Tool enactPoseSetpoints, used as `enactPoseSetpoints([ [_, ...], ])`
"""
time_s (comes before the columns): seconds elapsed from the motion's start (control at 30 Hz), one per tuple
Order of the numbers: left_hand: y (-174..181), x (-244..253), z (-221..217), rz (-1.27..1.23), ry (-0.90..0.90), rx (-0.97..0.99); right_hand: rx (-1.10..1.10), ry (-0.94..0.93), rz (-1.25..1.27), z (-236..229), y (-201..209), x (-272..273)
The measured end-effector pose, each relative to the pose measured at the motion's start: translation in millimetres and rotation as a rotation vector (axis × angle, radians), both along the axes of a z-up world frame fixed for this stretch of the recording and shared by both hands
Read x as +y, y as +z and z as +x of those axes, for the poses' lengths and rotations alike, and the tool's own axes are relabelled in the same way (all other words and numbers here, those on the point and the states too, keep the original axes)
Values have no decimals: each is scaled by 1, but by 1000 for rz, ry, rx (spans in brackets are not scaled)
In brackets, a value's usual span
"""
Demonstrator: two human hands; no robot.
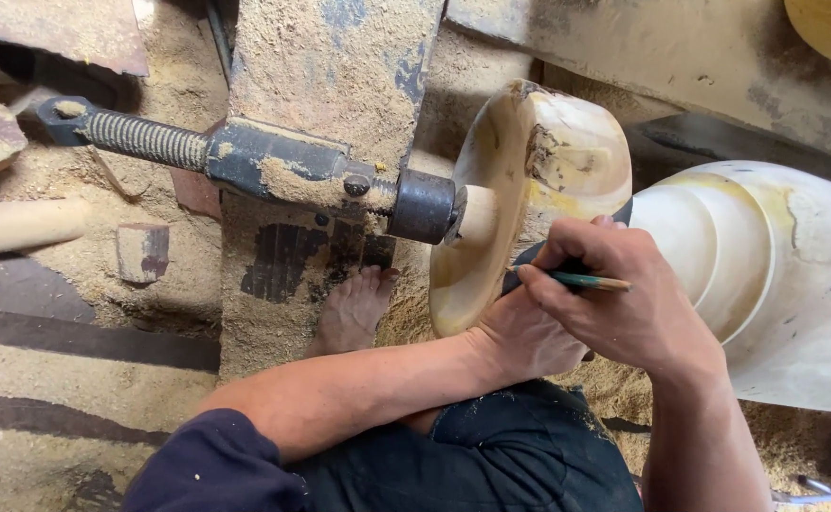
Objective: Marking a wooden workpiece on a lathe using a pencil and a flexible template for guidance.
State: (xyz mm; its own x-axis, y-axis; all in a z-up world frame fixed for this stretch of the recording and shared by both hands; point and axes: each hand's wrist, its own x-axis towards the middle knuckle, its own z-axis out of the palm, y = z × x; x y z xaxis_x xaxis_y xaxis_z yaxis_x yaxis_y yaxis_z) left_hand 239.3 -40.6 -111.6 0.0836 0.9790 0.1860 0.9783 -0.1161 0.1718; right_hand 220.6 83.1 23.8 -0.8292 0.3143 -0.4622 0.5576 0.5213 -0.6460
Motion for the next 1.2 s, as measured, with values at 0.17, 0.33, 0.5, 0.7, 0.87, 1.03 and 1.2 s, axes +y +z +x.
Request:
enactPoseSetpoints([
  [0.17,0,0,0,29,-12,-64,21,10,-30,-2,-1,1],
  [0.33,7,1,-6,7,-46,-25,40,14,-50,-3,-1,4],
  [0.5,9,1,-7,4,-14,-71,-30,-19,-27,-2,-3,6],
  [0.7,22,7,-10,10,129,110,-127,-147,48,-5,2,17],
  [0.87,18,7,-9,67,164,9,0,-157,49,9,-8,37],
  [1.03,20,7,-11,39,156,25,-16,-150,57,4,-4,36],
  [1.2,21,6,-13,74,140,-27,-91,-120,95,1,-1,29],
])
